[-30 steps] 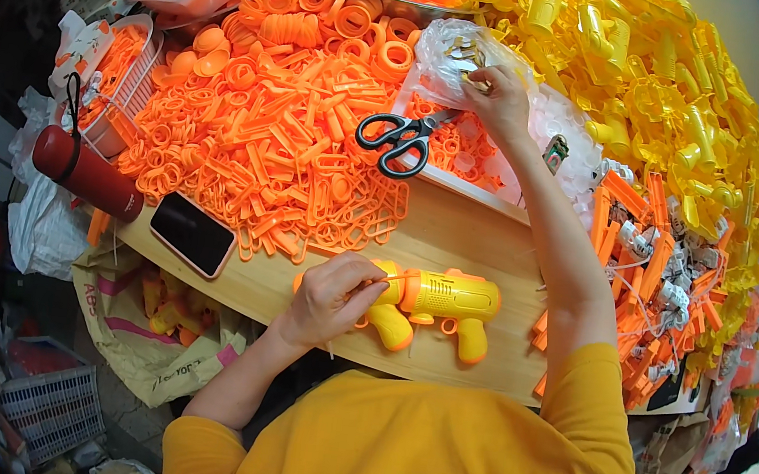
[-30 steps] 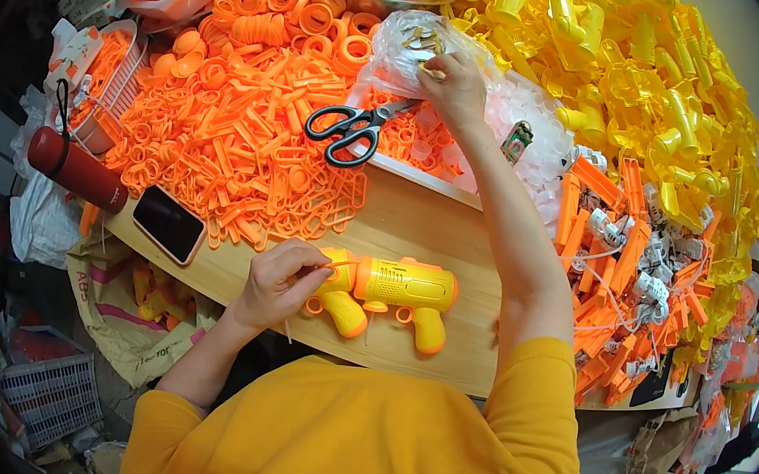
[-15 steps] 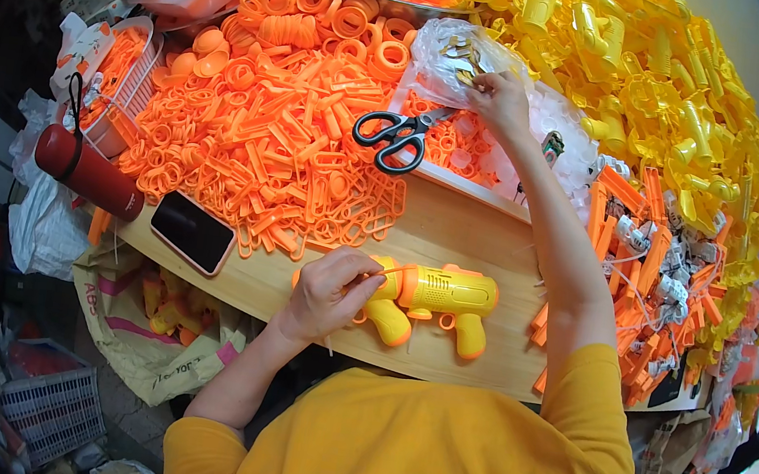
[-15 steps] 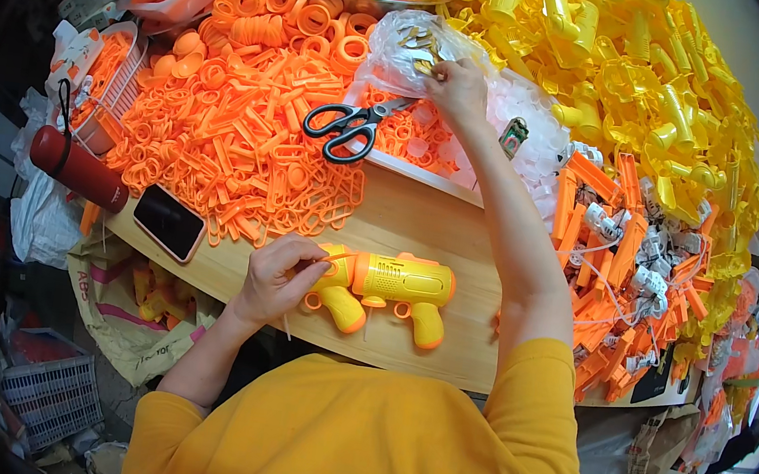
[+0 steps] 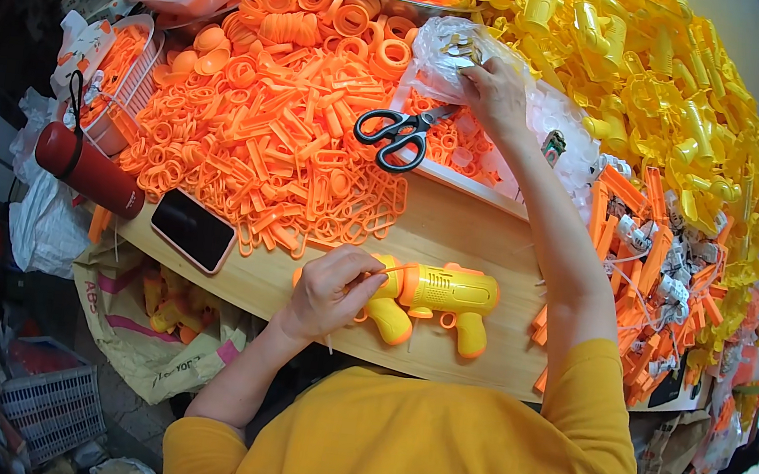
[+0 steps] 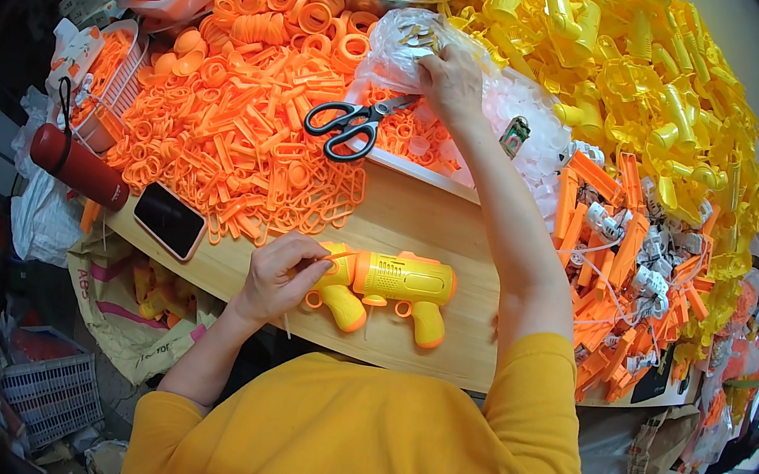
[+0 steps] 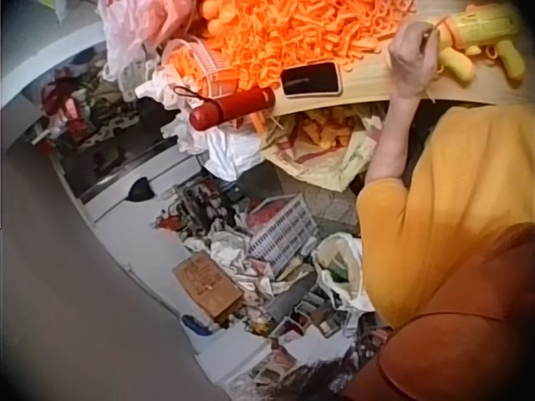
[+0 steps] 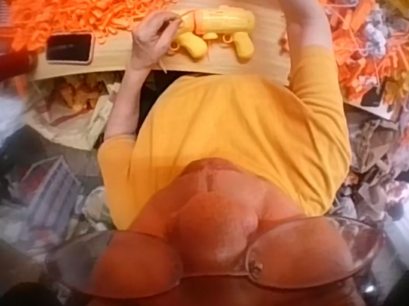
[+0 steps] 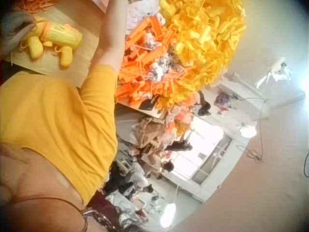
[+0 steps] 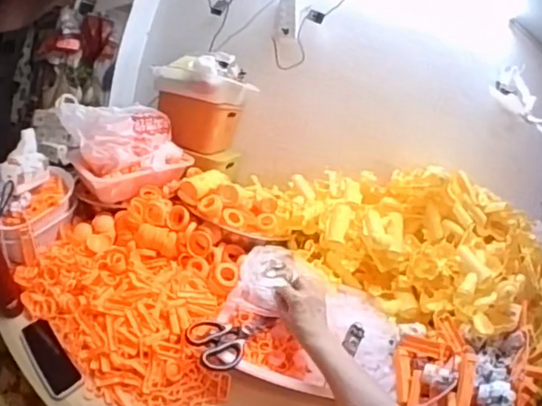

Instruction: Assembling plastic toy guns from various components on a workbench.

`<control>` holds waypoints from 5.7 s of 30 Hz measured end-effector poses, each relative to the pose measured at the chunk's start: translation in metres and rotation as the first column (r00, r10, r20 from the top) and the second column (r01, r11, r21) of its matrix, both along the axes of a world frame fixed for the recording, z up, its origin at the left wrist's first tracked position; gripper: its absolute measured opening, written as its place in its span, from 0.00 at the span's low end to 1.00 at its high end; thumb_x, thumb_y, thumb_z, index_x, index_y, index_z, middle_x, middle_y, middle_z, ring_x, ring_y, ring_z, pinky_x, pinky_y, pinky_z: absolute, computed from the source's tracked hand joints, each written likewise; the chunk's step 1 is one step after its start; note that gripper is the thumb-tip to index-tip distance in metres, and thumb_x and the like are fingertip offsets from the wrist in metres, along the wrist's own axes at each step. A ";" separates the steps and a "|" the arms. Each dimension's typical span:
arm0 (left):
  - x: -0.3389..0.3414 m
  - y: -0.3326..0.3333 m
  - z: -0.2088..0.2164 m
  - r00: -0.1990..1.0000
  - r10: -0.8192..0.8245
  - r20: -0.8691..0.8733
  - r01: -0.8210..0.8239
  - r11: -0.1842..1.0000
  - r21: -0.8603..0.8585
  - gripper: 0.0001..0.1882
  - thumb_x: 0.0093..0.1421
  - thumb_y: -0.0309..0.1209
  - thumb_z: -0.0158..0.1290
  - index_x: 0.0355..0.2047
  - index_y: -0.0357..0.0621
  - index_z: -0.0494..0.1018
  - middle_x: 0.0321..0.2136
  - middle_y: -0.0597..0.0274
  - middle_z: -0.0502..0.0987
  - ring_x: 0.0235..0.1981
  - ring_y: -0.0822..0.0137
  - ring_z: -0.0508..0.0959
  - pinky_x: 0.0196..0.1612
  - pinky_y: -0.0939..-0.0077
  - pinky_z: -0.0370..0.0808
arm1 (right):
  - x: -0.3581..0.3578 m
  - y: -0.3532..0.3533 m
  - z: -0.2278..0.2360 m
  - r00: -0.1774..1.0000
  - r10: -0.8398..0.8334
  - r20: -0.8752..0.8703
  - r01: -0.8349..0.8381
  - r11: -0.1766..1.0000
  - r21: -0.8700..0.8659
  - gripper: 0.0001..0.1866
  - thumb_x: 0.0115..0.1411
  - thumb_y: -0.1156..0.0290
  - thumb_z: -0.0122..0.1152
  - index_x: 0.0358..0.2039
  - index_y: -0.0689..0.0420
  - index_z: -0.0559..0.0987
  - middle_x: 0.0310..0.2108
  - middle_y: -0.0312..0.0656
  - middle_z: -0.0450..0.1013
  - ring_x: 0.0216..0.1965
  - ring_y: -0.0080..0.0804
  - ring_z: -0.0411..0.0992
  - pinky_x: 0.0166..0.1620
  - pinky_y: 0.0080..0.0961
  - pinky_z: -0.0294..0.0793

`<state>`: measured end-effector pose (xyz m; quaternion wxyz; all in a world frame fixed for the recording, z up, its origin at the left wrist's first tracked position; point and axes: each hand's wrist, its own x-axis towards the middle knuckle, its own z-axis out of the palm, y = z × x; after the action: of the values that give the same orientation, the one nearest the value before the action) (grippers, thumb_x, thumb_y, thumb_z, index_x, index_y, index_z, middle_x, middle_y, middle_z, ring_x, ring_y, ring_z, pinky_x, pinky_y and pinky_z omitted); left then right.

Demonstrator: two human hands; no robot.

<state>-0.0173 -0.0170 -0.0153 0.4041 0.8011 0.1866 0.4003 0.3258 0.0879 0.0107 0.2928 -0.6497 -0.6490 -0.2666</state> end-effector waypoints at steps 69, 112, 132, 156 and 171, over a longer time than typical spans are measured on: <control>0.038 -0.017 0.015 0.965 -0.202 0.166 0.233 0.376 -0.897 0.12 0.59 0.20 0.51 0.44 0.33 0.73 0.34 0.57 0.77 0.32 0.71 0.80 0.37 0.80 0.80 | -0.135 -0.248 -0.023 0.009 0.101 -0.995 -0.449 0.890 0.086 0.12 0.65 0.74 0.50 0.47 0.64 0.73 0.34 0.36 0.72 0.32 0.19 0.71 0.38 0.15 0.72; 0.041 -0.015 0.007 0.966 -0.200 0.163 0.235 0.422 -0.876 0.11 0.58 0.21 0.53 0.42 0.31 0.74 0.29 0.58 0.77 0.27 0.72 0.78 0.32 0.79 0.79 | -0.134 -0.252 -0.026 -0.268 0.116 -0.956 -0.421 0.879 0.225 0.23 0.62 0.76 0.53 0.57 0.63 0.62 0.39 0.44 0.74 0.36 0.28 0.74 0.43 0.22 0.74; 0.043 -0.018 0.008 0.972 -0.204 0.121 0.199 0.424 -0.884 0.10 0.58 0.20 0.53 0.41 0.31 0.74 0.29 0.57 0.78 0.27 0.71 0.78 0.31 0.79 0.79 | -0.130 -0.256 -0.030 -0.327 0.074 -0.942 -0.353 0.915 0.195 0.15 0.58 0.78 0.59 0.46 0.64 0.70 0.36 0.44 0.74 0.32 0.26 0.76 0.37 0.18 0.77; 0.063 -0.029 0.003 0.966 -0.258 -0.019 0.181 0.727 -0.662 0.11 0.56 0.21 0.55 0.40 0.36 0.76 0.31 0.61 0.77 0.28 0.75 0.77 0.31 0.82 0.76 | -0.124 -0.266 -0.023 -0.553 0.016 -0.833 -0.155 0.980 0.121 0.18 0.54 0.76 0.65 0.43 0.59 0.69 0.31 0.38 0.74 0.20 0.15 0.64 0.23 0.11 0.62; 0.095 -0.044 0.001 0.916 -0.326 -0.233 0.387 0.870 0.304 0.10 0.49 0.23 0.57 0.33 0.37 0.73 0.29 0.54 0.70 0.32 0.56 0.73 0.37 0.67 0.73 | -0.122 -0.288 -0.037 -0.165 -0.054 -0.985 -0.041 0.998 -0.047 0.19 0.54 0.76 0.64 0.44 0.61 0.69 0.34 0.38 0.75 0.20 0.13 0.64 0.23 0.08 0.60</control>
<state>0.0781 -0.0612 -0.0145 0.3070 0.9116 -0.0032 0.2733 0.2040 -0.2000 -0.0268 0.6627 -0.6350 -0.2008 0.3425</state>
